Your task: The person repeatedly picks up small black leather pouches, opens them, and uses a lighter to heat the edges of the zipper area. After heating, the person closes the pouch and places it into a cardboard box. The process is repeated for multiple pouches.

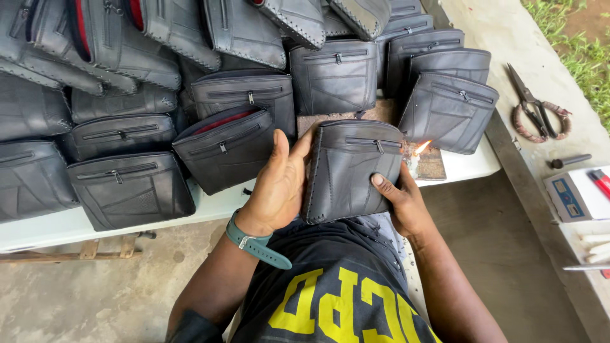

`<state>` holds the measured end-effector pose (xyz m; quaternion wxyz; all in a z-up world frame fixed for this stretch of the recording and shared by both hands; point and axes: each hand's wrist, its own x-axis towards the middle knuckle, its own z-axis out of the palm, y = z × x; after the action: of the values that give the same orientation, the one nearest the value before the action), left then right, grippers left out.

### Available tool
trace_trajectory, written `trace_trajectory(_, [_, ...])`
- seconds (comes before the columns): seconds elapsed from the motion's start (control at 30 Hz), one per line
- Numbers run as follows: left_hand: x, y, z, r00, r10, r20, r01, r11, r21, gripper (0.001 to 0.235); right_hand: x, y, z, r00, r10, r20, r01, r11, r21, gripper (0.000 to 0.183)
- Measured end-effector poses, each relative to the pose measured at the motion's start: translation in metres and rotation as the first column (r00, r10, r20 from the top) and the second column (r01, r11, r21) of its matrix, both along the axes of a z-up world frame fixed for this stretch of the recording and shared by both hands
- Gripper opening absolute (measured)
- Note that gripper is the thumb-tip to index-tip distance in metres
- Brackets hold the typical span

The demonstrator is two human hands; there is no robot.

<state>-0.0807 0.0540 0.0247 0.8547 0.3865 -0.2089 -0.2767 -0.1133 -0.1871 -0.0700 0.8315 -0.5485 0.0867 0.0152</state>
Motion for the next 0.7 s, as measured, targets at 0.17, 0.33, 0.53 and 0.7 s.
trace_trajectory(0.17, [-0.004,0.001,0.009,1.0,-0.014,-0.015,0.013,0.999,-0.037,0.102,0.009,0.011,-0.006,0.993,0.084,-0.086,-0.072,0.989,0.127,0.078])
trace_trajectory(0.33, [0.004,0.005,-0.012,0.997,0.062,0.053,-0.061,0.998,-0.017,0.089,0.006,0.017,-0.003,0.988,0.081,-0.132,-0.064,0.99,0.127,0.075])
trace_trajectory(0.53, [0.022,0.015,-0.036,0.919,0.196,0.341,-0.276,0.94,0.202,0.066,0.0,-0.005,-0.009,0.993,0.026,-0.116,0.012,0.949,0.315,0.073])
trace_trajectory(0.7, [0.026,0.004,-0.055,0.943,0.054,0.328,-0.179,0.914,0.365,0.063,0.001,0.002,-0.03,0.966,0.08,-0.247,-0.046,0.989,0.143,0.065])
